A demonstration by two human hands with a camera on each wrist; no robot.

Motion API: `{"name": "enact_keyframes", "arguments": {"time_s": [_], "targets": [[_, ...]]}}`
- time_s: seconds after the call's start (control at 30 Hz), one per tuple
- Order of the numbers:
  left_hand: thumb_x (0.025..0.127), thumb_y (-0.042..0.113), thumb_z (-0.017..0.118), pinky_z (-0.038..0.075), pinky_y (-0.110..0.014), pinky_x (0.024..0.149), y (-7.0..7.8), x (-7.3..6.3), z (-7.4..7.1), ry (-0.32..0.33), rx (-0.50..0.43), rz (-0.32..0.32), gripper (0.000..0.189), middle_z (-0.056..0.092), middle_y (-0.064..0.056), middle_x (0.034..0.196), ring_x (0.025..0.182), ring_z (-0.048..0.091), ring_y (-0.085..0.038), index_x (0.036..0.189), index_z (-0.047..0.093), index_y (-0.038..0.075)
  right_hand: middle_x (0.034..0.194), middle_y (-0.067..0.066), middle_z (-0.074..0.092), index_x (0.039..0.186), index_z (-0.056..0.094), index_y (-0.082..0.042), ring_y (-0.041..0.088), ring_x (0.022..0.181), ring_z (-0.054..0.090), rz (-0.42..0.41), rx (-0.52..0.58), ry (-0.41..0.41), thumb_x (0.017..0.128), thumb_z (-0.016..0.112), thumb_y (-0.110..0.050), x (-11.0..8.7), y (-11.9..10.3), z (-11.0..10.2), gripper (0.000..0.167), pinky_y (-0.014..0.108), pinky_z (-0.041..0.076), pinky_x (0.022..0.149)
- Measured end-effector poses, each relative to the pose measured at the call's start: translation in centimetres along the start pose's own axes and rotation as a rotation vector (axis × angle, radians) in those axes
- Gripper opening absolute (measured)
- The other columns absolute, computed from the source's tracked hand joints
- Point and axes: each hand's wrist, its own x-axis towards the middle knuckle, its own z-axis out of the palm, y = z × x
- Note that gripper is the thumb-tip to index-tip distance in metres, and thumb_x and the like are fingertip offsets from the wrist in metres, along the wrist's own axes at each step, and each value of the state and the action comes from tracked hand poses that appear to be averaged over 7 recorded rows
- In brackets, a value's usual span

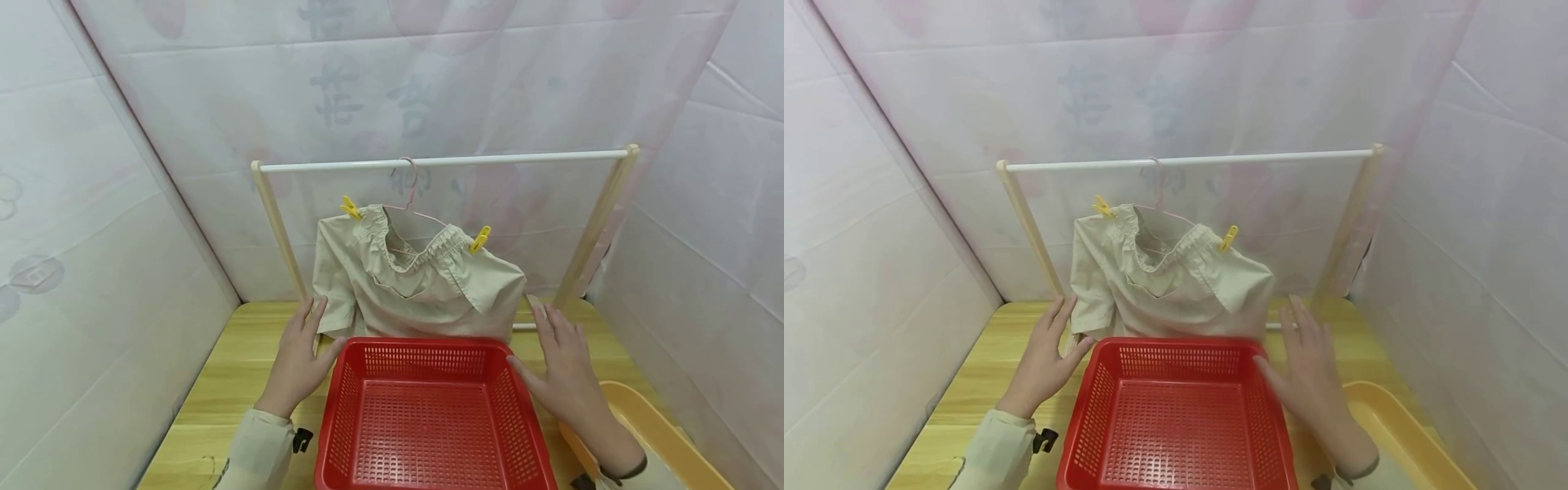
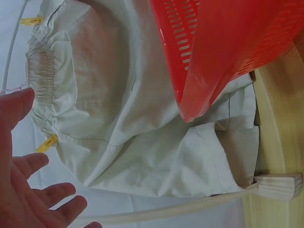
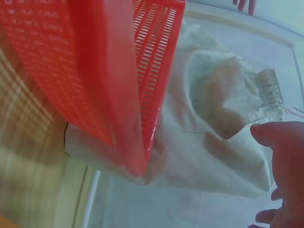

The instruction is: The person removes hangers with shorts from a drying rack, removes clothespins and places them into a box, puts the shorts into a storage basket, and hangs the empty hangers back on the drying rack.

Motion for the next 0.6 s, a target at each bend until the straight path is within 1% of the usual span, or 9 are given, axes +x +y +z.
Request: {"name": "enact_keyframes", "arguments": {"time_s": [0.07, 0.17, 0.3, 0.4, 0.5, 0.6], "targets": [[0.101, 0.052, 0.063, 0.027, -0.069, 0.114, 0.0, 0.0, 0.0, 0.005, -0.004, 0.001, 0.082, 0.020, -0.013, 0.170, 0.152, 0.023, -0.044, 0.165, 0.025, 0.020, 0.160, 0.032, 0.029, 0.165, 0.018, -0.009, 0.054, 0.144, 0.029, 0.001, 0.009, 0.002, 0.088, 0.080, -0.038, 0.0, -0.2, -0.2, 0.103, 0.067, 0.006, 0.121], [0.100, 0.046, 0.066, 0.029, -0.069, 0.113, -0.1, 0.0, 0.0, 0.024, -0.026, 0.003, 0.081, 0.021, -0.012, 0.170, 0.152, 0.025, -0.044, 0.165, 0.026, 0.018, 0.161, 0.031, 0.028, 0.165, 0.020, -0.007, 0.053, 0.145, 0.028, 0.000, 0.016, 0.007, 0.089, 0.080, -0.037, 0.0, -0.3, -0.5, 0.102, 0.066, 0.006, 0.122], [0.100, 0.040, 0.069, 0.032, -0.070, 0.111, -0.1, 0.0, 0.1, 0.035, -0.083, 0.002, 0.081, 0.022, -0.009, 0.170, 0.152, 0.025, -0.041, 0.165, 0.025, 0.021, 0.161, 0.032, 0.029, 0.163, 0.022, -0.004, 0.054, 0.144, 0.030, -0.015, 0.018, 0.028, 0.088, 0.080, -0.038, -0.2, -0.4, -0.8, 0.101, 0.062, 0.008, 0.123], [0.100, 0.045, 0.067, 0.033, -0.071, 0.110, 0.0, -0.1, 0.0, 0.023, -0.113, -0.006, 0.081, 0.020, -0.006, 0.170, 0.153, 0.023, -0.040, 0.166, 0.022, 0.027, 0.160, 0.032, 0.030, 0.163, 0.023, -0.002, 0.054, 0.143, 0.031, -0.035, 0.022, 0.048, 0.089, 0.078, -0.042, -0.2, -0.5, -1.0, 0.100, 0.060, 0.009, 0.124], [0.100, 0.051, 0.065, 0.032, -0.071, 0.111, 0.0, -0.2, 0.0, 0.017, -0.119, -0.009, 0.084, 0.018, -0.005, 0.171, 0.154, 0.022, -0.039, 0.166, 0.018, 0.030, 0.160, 0.032, 0.030, 0.163, 0.023, -0.002, 0.054, 0.144, 0.030, -0.049, 0.031, 0.055, 0.091, 0.076, -0.044, -0.1, -0.6, -1.3, 0.099, 0.060, 0.009, 0.124], [0.100, 0.051, 0.065, 0.030, -0.069, 0.114, -0.3, -0.2, 0.0, 0.023, -0.131, -0.004, 0.088, 0.018, -0.007, 0.171, 0.154, 0.021, -0.038, 0.166, 0.012, 0.030, 0.161, 0.032, 0.029, 0.164, 0.018, -0.003, 0.054, 0.144, 0.029, -0.035, 0.045, 0.044, 0.092, 0.076, -0.042, 0.0, -0.8, -1.4, 0.100, 0.060, 0.008, 0.124]]}}
